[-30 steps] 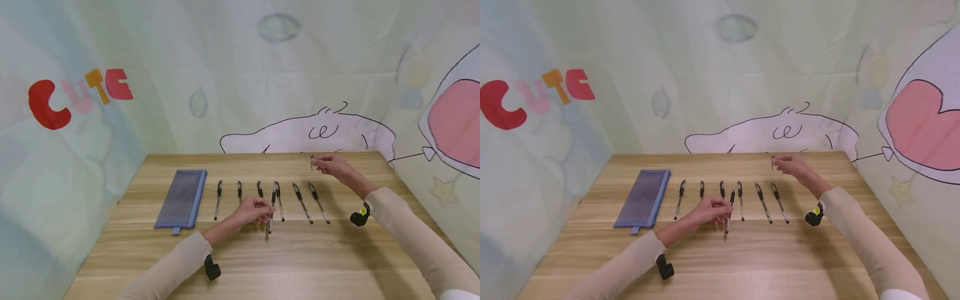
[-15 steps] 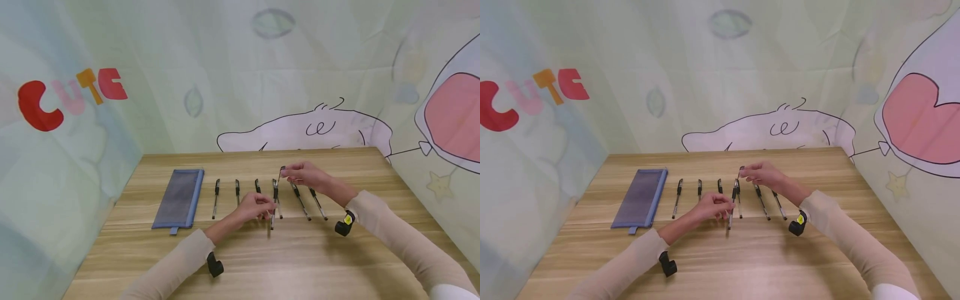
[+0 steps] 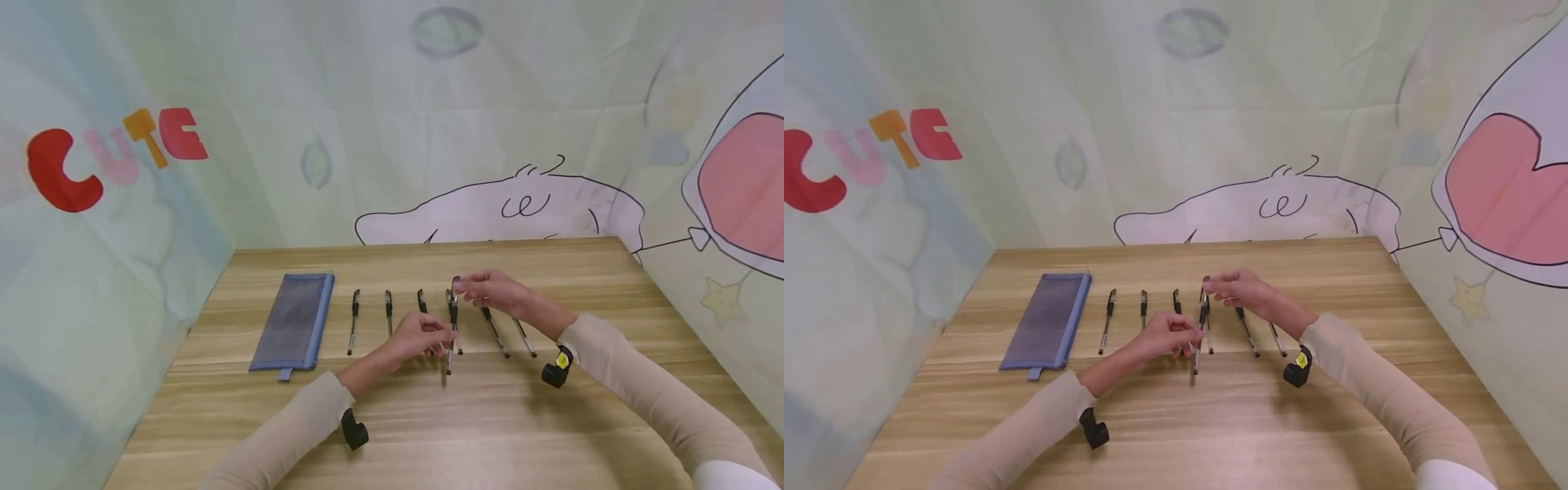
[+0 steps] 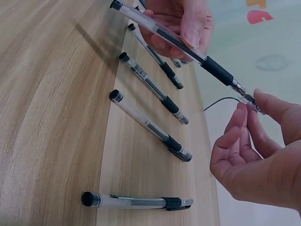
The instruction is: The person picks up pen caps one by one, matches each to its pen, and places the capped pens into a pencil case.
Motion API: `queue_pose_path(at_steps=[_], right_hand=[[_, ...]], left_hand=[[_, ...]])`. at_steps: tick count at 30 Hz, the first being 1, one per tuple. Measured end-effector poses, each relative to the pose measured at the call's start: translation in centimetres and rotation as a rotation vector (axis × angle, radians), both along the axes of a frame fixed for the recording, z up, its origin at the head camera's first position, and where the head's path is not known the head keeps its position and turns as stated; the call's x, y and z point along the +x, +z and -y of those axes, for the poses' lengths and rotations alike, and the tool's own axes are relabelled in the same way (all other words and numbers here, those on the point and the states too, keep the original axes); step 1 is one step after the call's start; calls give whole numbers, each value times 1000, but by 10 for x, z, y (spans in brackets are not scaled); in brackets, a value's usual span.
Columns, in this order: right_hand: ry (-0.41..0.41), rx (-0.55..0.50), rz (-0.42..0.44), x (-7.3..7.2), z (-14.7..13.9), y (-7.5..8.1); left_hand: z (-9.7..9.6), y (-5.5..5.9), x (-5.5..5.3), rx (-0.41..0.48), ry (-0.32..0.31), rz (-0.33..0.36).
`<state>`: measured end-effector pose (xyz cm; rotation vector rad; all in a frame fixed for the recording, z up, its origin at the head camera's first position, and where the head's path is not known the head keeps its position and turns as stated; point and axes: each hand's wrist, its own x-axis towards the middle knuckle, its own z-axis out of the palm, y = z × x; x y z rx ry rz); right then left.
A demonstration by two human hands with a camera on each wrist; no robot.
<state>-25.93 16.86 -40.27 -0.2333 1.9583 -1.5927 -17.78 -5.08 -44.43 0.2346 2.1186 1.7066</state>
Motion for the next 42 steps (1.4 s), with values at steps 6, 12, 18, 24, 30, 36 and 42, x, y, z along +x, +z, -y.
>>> queue_pose_path(at_steps=[6, 12, 18, 24, 30, 36, 42], right_hand=[[25, 13, -2, 1, 0, 0], [50, 43, -3, 1, 2, 0], [74, 69, -67, -2, 9, -4], [94, 140, -224, 0, 16, -8], [-16, 108, -422, 5, 28, -9], [-131, 80, -471, 5, 42, -1], [-149, 84, -477, 7, 47, 4]], left_hand=[[-1, 1, -2, 3, 27, 3], [-1, 2, -1, 30, 55, 4], [-1, 0, 0, 66, 87, -10], [-3, -1, 2, 47, 110, -52], [-5, 7, 1, 10, 239, -145], [-6, 16, -10, -26, 295, -180], [1, 20, -16, -71, 275, -247]])
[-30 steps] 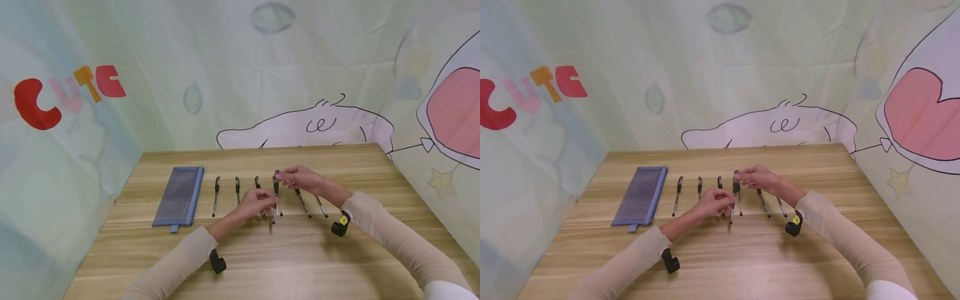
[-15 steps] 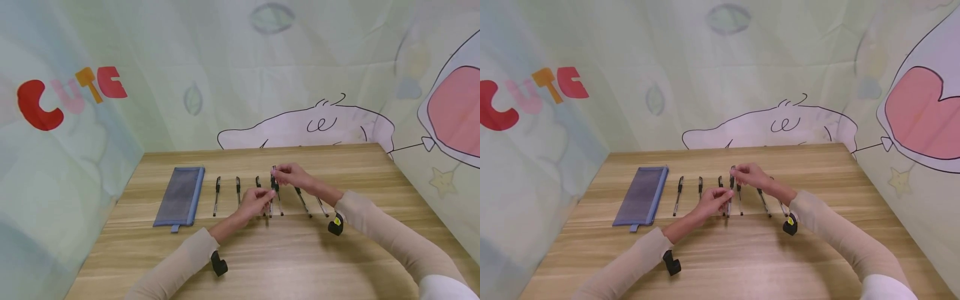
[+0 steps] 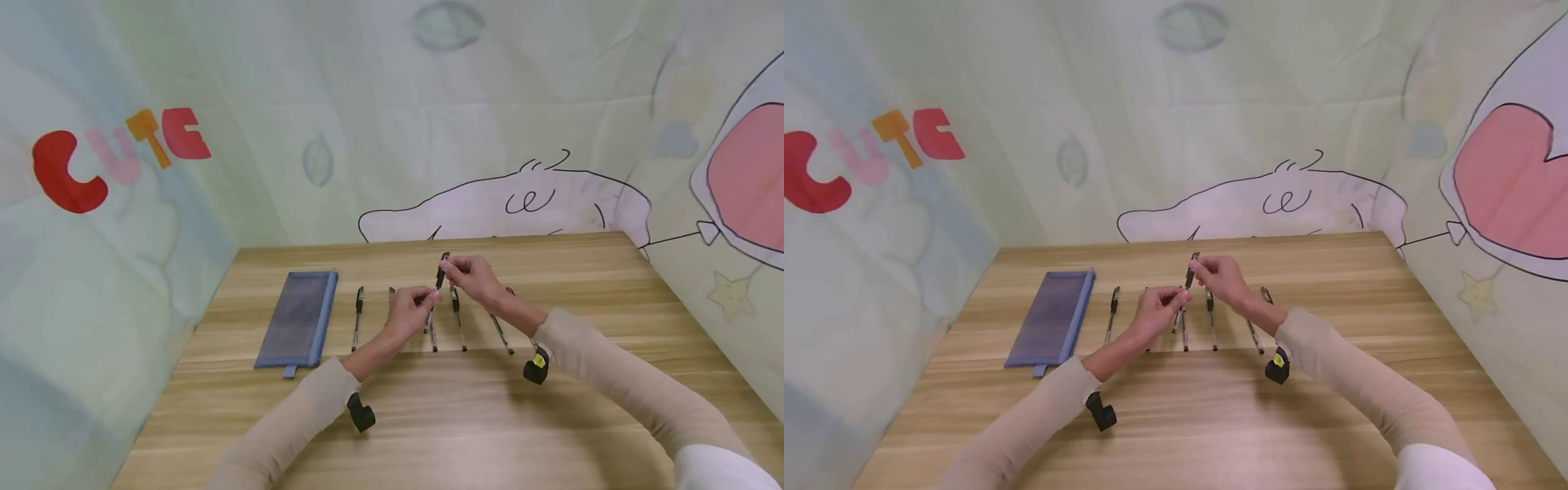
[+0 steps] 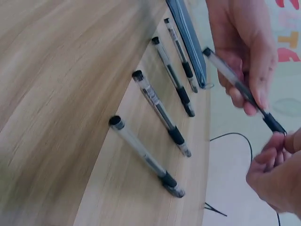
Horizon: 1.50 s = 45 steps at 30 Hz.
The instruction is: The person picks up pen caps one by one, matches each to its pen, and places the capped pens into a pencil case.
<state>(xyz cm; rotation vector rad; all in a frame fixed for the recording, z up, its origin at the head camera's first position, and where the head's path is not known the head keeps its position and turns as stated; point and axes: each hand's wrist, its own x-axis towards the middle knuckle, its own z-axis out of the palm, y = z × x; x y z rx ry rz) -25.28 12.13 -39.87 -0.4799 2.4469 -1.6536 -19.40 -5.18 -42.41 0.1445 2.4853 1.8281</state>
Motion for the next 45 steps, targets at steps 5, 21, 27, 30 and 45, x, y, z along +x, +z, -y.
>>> queue_pose_path(at_steps=[5, 21, 27, 30, 45], right_hand=[[73, -20, 81, -1, -8, 5], [82, 56, 200, -8, -26, -4], [72, 67, 185, -8, -32, -6], [60, 74, 183, -8, -38, -6], [-4, 60, 175, -3, -93, 0]], left_hand=[[8, 6, -3, -35, -79, -57], [4, 1, 2, 121, -185, 158], [-5, -1, 0, 85, -180, 144], [-10, 0, -1, 86, -178, 171], [-48, 7, -8, 30, -207, 193]])
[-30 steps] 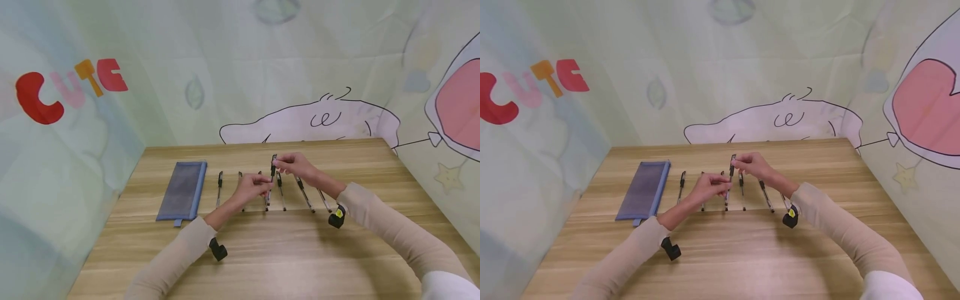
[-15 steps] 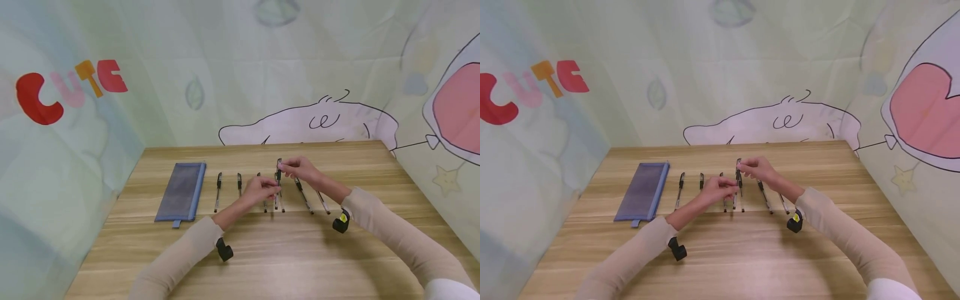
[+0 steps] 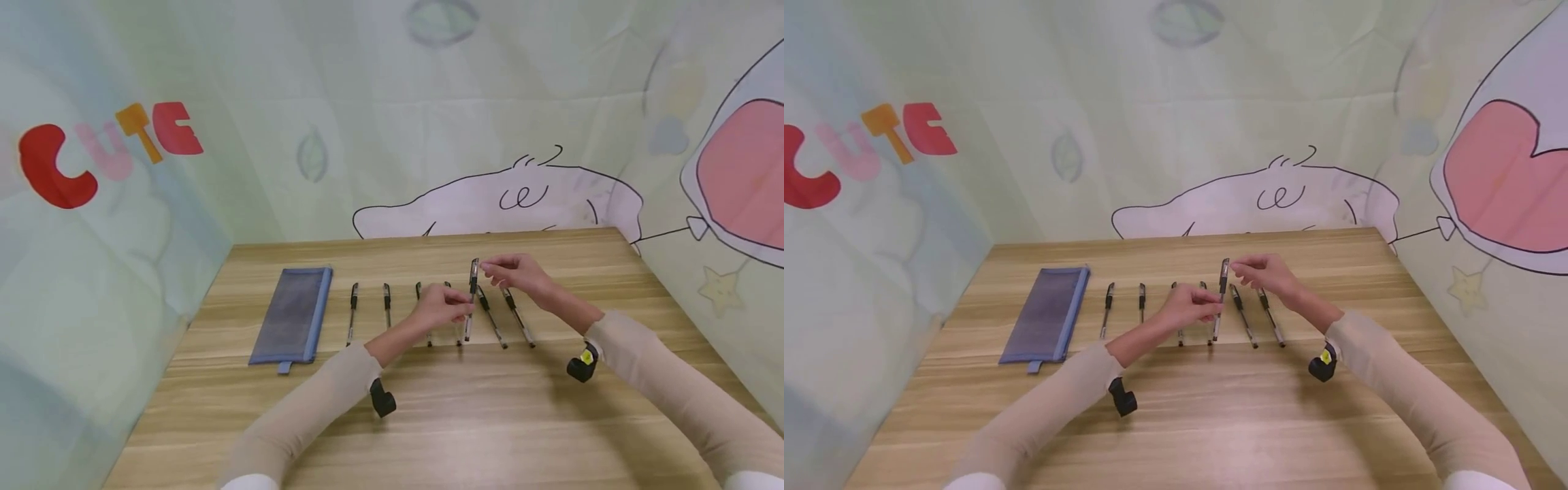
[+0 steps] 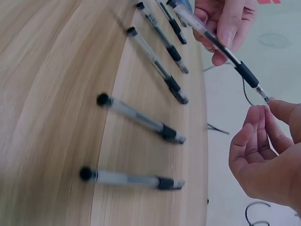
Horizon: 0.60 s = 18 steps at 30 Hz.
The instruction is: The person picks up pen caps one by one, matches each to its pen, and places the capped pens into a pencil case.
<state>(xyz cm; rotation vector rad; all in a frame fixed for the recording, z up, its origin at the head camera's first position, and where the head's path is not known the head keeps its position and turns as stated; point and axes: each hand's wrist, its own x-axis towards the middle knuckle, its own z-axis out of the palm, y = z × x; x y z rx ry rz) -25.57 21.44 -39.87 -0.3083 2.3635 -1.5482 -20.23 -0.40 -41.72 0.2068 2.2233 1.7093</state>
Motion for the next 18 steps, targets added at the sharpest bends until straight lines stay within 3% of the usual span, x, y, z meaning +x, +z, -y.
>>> queue_pose_path(at_steps=[9, 18], right_hand=[[-47, 7, 13, 1, -28, 3], [-122, -38, 16, 0, -64, 12]], left_hand=[[-30, 8, -15, 10, 14, 28], [-71, 1, -19, 45, 17, 21]])
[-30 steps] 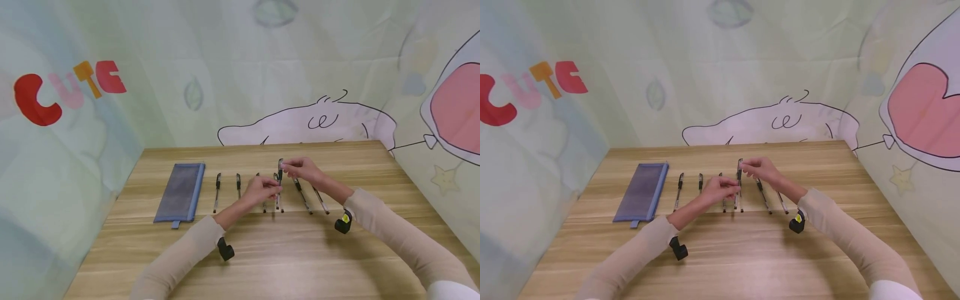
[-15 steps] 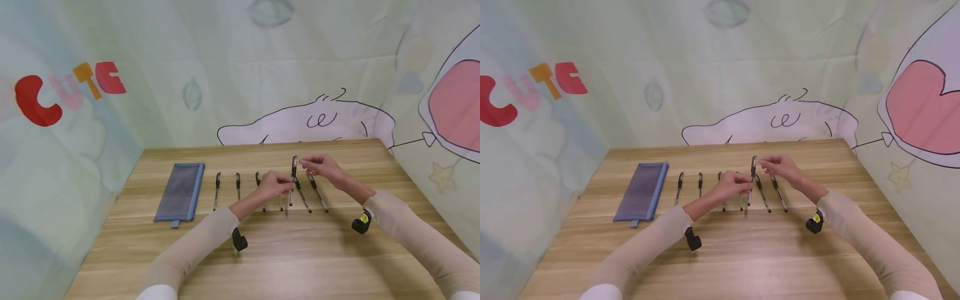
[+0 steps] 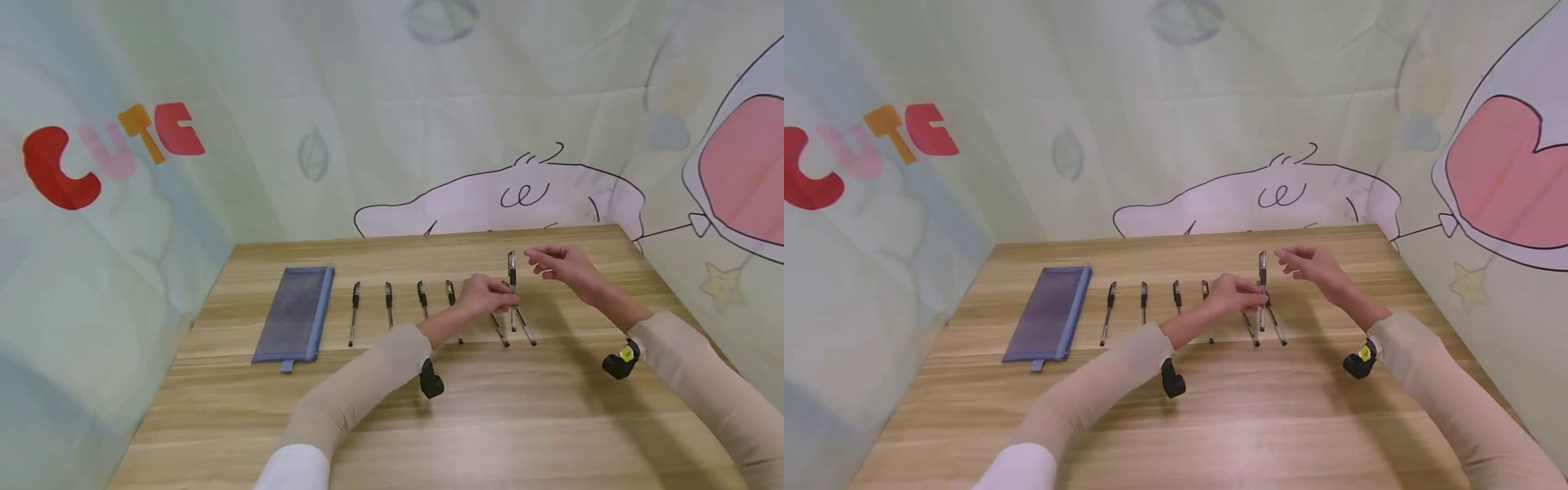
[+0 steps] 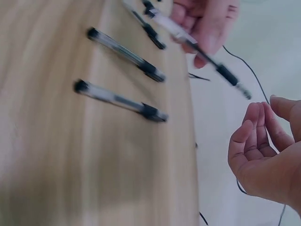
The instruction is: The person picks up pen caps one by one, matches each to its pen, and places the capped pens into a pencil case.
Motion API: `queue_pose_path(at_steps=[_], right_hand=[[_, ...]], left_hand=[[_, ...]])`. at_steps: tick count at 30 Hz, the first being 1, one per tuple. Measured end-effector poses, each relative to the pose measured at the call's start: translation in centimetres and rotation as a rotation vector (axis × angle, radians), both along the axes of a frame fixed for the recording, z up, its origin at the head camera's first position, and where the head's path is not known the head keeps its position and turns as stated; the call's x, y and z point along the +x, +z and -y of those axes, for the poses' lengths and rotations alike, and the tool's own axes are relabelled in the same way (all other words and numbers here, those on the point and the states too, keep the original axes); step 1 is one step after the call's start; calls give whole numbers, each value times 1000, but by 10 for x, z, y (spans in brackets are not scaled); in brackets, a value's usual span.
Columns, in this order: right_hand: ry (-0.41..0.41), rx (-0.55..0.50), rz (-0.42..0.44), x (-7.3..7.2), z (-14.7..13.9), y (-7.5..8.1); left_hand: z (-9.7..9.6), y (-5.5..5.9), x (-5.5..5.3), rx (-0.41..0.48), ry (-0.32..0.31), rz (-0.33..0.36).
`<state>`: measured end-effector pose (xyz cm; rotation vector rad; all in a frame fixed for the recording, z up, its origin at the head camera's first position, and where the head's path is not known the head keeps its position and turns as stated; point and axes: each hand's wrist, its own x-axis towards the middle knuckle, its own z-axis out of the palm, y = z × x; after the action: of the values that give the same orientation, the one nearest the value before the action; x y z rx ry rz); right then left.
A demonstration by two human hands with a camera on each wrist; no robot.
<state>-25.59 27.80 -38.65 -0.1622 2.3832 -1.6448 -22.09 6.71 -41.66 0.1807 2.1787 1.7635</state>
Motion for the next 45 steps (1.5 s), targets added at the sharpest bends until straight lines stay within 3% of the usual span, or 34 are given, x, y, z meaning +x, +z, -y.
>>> queue_pose_path(at_steps=[7, 15, 21, 25, 29, 38, 45], right_hand=[[-39, -28, 0, -3, -28, 12], [-45, -68, 27, -1, -44, 11], [-24, -52, 20, 2, -55, 0], [-27, -51, 36, 2, -63, -6], [-30, -43, 42, 2, -69, -11], [-27, -32, 43, 7, -72, -21], [-48, -33, 52, 11, -78, -24]], left_hand=[[-46, -8, -9, 24, 102, 46], [-83, -23, -26, -131, 222, 60], [-99, -30, -25, -159, 255, 141], [-106, -32, -21, -146, 277, 158], [-109, -35, -19, -151, 266, 125], [-111, -35, -17, -297, 192, 112], [-103, -29, -17, -255, 142, 116]])
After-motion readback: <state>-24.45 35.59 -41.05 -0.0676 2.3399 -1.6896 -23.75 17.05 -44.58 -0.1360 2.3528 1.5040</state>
